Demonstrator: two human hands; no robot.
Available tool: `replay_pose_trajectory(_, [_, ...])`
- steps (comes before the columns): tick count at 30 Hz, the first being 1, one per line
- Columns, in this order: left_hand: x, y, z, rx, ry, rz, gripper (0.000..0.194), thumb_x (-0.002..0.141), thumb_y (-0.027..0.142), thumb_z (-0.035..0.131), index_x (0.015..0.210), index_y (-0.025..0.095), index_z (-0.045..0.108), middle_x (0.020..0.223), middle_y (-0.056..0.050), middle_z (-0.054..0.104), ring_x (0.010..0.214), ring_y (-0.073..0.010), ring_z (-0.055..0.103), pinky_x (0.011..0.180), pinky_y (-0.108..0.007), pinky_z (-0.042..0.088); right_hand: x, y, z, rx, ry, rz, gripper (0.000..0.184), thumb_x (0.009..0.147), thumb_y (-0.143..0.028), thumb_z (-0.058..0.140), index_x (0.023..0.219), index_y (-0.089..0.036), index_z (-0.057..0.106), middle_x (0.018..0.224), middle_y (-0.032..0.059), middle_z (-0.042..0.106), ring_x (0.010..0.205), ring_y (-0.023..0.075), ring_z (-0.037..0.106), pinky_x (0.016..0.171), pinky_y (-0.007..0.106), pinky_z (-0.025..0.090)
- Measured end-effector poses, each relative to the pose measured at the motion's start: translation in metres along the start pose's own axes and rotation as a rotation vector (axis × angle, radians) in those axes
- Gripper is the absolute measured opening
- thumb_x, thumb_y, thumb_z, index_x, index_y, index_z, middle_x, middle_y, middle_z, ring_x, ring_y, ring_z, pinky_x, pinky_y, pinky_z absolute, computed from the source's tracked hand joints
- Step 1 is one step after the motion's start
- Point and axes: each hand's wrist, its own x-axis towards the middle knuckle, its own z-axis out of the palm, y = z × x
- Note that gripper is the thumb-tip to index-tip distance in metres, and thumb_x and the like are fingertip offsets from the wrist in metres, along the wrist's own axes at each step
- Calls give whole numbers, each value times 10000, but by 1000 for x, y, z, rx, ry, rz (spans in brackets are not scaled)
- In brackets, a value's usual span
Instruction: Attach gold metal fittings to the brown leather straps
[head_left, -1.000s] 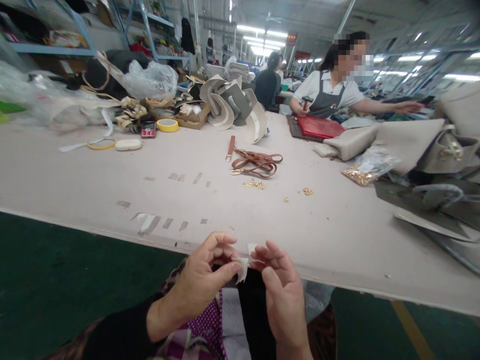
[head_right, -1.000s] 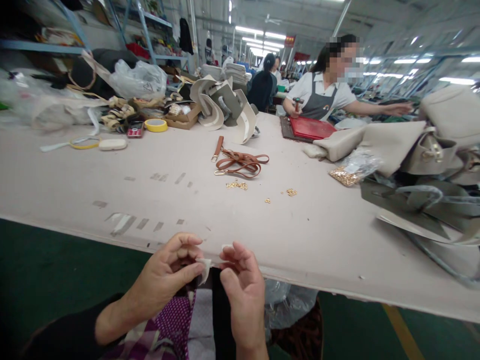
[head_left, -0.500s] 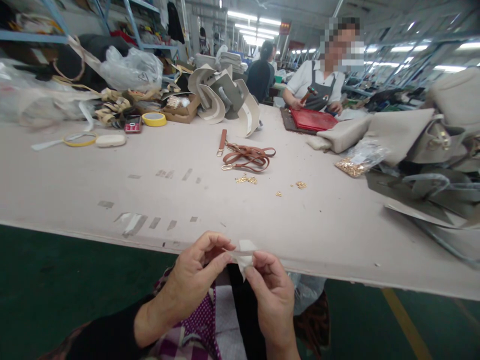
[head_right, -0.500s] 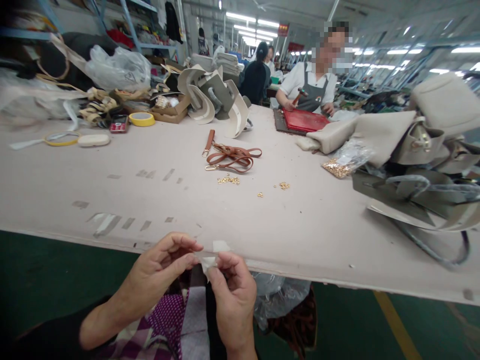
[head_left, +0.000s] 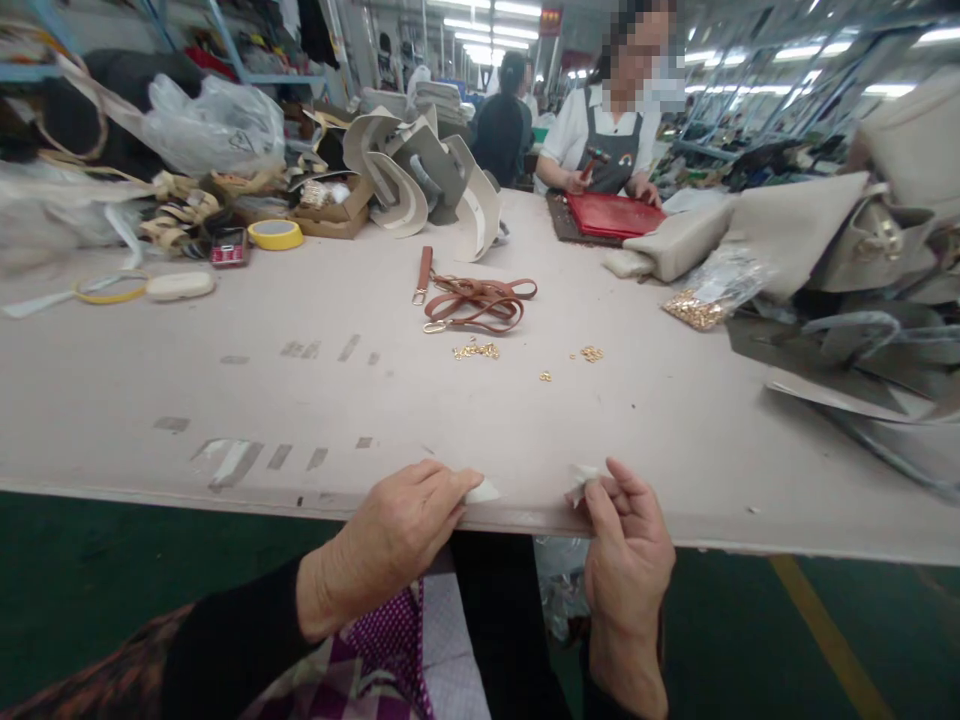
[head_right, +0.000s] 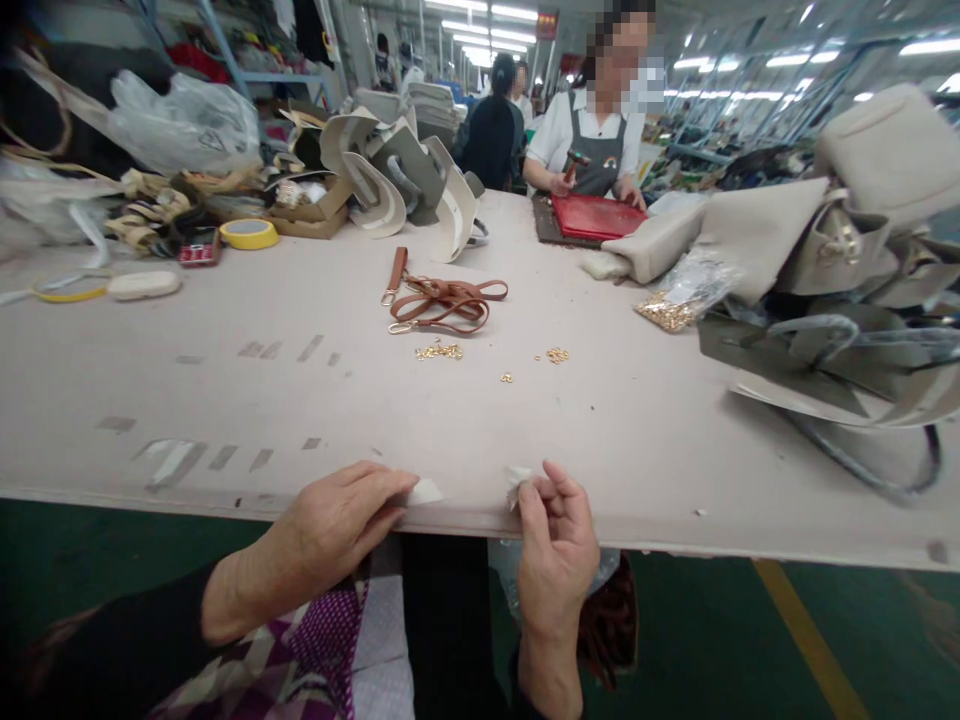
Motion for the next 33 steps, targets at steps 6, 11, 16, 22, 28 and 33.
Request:
replay_pose_trajectory(6, [-3, -10, -3, 77, -28, 139, 285, 949, 75, 517, 1234, 80, 528, 935, -95, 676, 820, -198, 628, 724, -330, 563, 3, 4, -3, 86, 14, 49, 408, 829, -365, 779, 1153, -179, 616, 866, 4, 628, 739, 162, 652, 733, 317, 533])
replay_pose_trajectory(11, [14, -6, -15, 130, -88, 277, 240, 981, 72, 398, 1174, 44, 538, 829, -87, 671, 771, -192, 633, 690, -321, 562, 5, -2, 1, 36, 6, 3, 379, 831, -346, 775, 1142, -185, 631, 902, 21, 644, 800, 169, 655, 780, 326, 531])
replay_pose_trajectory(16, [24, 0, -18, 188, -153, 350, 205, 968, 57, 375, 1016, 117, 564, 737, -47, 627, 690, -163, 595, 683, -282, 534, 13, -5, 11, -13, -13, -52, 365, 834, -342, 761, 1137, -182, 633, 901, 27, 650, 804, 163, 653, 784, 311, 526])
replay_pose_trajectory(22, [31, -6, -22, 182, -269, 392, 189, 940, 47, 397, 908, 121, 567, 682, -28, 564, 617, -182, 518, 585, -299, 481, 17, -4, 13, -27, -14, -61, 360, 836, -335, 753, 1140, -184, 630, 911, 32, 661, 806, 157, 651, 792, 311, 534])
replay_pose_trajectory(28, [35, -6, -23, 206, -319, 417, 190, 915, 54, 442, 793, 152, 549, 684, -31, 538, 618, -191, 464, 570, -315, 439, 16, -5, 16, -58, 17, -53, 371, 826, -338, 758, 1137, -174, 641, 912, 38, 659, 820, 150, 640, 778, 283, 531])
replay_pose_trajectory(33, [34, -8, -18, 173, -320, 422, 219, 912, 36, 418, 762, 153, 525, 708, -49, 527, 643, -192, 441, 582, -308, 417, 15, -6, 19, -75, 21, -73, 354, 823, -327, 752, 1126, -179, 645, 900, 25, 658, 817, 135, 635, 778, 257, 526])
